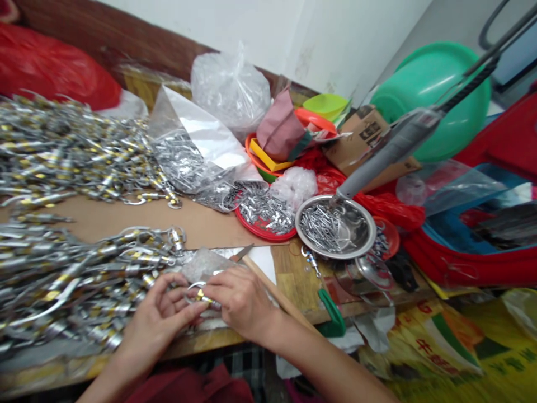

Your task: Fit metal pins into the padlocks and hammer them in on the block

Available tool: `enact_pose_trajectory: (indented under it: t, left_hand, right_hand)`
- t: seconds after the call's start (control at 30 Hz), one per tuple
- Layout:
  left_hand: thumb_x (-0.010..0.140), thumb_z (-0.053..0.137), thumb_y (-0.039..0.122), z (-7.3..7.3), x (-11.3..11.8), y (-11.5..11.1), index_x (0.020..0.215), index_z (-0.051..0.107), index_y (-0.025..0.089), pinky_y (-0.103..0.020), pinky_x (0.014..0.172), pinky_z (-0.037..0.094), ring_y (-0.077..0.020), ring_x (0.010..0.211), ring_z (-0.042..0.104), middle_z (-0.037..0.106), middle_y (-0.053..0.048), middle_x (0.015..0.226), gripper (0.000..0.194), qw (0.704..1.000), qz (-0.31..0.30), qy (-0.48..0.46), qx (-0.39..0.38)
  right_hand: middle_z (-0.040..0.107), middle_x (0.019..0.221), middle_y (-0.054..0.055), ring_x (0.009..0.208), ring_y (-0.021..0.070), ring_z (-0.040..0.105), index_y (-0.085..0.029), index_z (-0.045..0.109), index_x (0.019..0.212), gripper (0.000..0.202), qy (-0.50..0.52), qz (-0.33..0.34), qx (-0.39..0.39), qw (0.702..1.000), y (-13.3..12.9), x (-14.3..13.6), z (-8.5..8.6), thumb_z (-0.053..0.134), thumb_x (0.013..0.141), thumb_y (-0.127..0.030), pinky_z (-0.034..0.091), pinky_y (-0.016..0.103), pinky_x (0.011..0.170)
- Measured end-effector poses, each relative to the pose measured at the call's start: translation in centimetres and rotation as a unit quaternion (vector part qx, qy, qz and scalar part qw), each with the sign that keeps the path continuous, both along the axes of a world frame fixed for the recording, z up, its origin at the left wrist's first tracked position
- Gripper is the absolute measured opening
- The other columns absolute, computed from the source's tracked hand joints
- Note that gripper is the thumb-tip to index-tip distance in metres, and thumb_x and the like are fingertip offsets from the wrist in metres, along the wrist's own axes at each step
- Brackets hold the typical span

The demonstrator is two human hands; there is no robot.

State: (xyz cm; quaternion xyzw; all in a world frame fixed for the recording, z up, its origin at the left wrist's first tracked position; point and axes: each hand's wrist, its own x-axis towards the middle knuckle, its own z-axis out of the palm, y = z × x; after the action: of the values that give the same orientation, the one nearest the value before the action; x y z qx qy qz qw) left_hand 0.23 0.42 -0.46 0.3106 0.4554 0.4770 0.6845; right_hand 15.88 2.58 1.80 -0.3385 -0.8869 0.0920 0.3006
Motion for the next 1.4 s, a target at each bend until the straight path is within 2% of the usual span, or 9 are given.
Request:
enact_pose_trajectory:
  t: [0.27,0.43,0.53,0.63,0.8,1.0,1.1,1.2,1.4]
  left_hand:
    - [0.055,0.074,0.016,0.5,0.0,0.0,0.084,0.034,0.022,-0.021,0.053,0.05,-0.0094,0.055,0.06,0.063,0.006,0.065,0.05,1.0,-0.002,0.008,-0.008]
    - [0.054,0.075,0.018,0.5,0.1,0.0,0.084,0.034,0.022,-0.021,0.053,0.05,-0.0098,0.054,0.061,0.063,0.006,0.065,0.051,1.0,-0.001,0.018,-0.009]
    - [0.054,0.075,0.019,0.5,0.0,-0.1,0.085,0.035,0.022,-0.021,0.055,0.05,-0.0109,0.059,0.062,0.063,0.005,0.067,0.05,0.999,0.002,0.033,-0.011]
    - [0.055,0.075,0.02,0.3,-0.1,-0.2,0.086,0.036,0.022,-0.021,0.057,0.051,-0.0123,0.063,0.063,0.063,0.005,0.068,0.05,0.999,0.007,0.051,-0.012]
    - [0.053,0.076,0.02,0.2,-0.1,-0.2,0.085,0.037,0.023,-0.021,0.058,0.051,-0.0135,0.065,0.064,0.063,0.005,0.068,0.051,0.999,0.014,0.051,-0.013]
    - [0.054,0.076,0.021,0.3,0.0,-0.1,0.085,0.037,0.023,-0.025,0.066,0.051,-0.014,0.068,0.065,0.063,0.004,0.069,0.05,0.998,0.012,0.062,-0.01]
    - [0.052,0.077,0.022,0.2,0.0,-0.1,0.084,0.037,0.023,-0.025,0.065,0.051,-0.0145,0.068,0.065,0.064,0.004,0.068,0.051,0.997,0.017,0.068,-0.009]
    - [0.052,0.077,0.023,0.0,0.0,-0.1,0.084,0.037,0.023,-0.025,0.063,0.052,-0.0153,0.065,0.066,0.065,0.003,0.067,0.051,0.997,0.018,0.07,-0.008]
    - [0.048,0.078,0.023,0.1,0.1,0.0,0.083,0.038,0.022,-0.027,0.062,0.053,-0.0166,0.064,0.066,0.065,0.003,0.065,0.053,0.997,0.026,0.072,-0.015]
  right_hand:
    - [0.062,0.089,0.007,0.085,0.0193,0.051,-0.017,0.061,0.101,0.028,-0.079,-0.052,-0.031,0.995,-2.0,-0.1,0.2,0.042,0.082,-0.008,0.044,0.034,0.073]
    - [0.055,0.099,0.007,0.092,0.0165,0.051,-0.024,0.059,0.106,0.035,0.046,-0.084,-0.048,0.994,-2.5,1.0,-1.1,0.038,0.084,-0.007,0.046,0.03,0.074]
    - [0.051,0.104,0.008,0.098,0.018,0.049,-0.024,0.054,0.113,0.035,0.082,-0.183,-0.033,0.979,-2.4,3.5,-1.5,0.039,0.085,-0.01,0.044,0.033,0.079]
    - [0.055,0.098,0.01,0.093,0.0231,0.052,-0.018,0.05,0.118,0.038,-0.032,-0.277,-0.112,0.954,-2.2,6.1,-2.2,0.052,0.081,-0.023,0.044,0.039,0.078]
    - [0.06,0.085,0.005,0.078,0.0186,0.058,-0.016,0.057,0.097,0.02,-0.073,-0.287,-0.222,0.929,-2.2,7.5,-2.4,0.05,0.081,-0.026,0.047,0.03,0.069]
    - [0.058,0.108,0.005,0.097,0.0172,0.056,-0.026,0.042,0.124,0.043,0.039,-0.224,-0.07,0.971,-4.4,6.3,1.7,0.048,0.082,-0.015,0.045,0.027,0.08]
    - [0.06,0.1,0.005,0.089,0.0159,0.058,-0.029,0.036,0.129,0.052,-0.018,-0.165,-0.022,0.986,-5.3,5.8,2.7,0.043,0.083,-0.007,0.047,0.026,0.073]
    - [0.062,0.089,0.005,0.076,0.0157,0.059,-0.025,0.039,0.129,0.049,-0.115,-0.151,-0.083,0.978,-5.7,5.4,2.4,0.039,0.083,-0.007,0.048,0.025,0.063]
    - [0.063,0.094,0.006,0.081,0.0157,0.06,-0.024,0.044,0.125,0.046,-0.068,-0.17,-0.058,0.981,-6.5,5.0,1.1,0.037,0.083,-0.007,0.049,0.026,0.069]
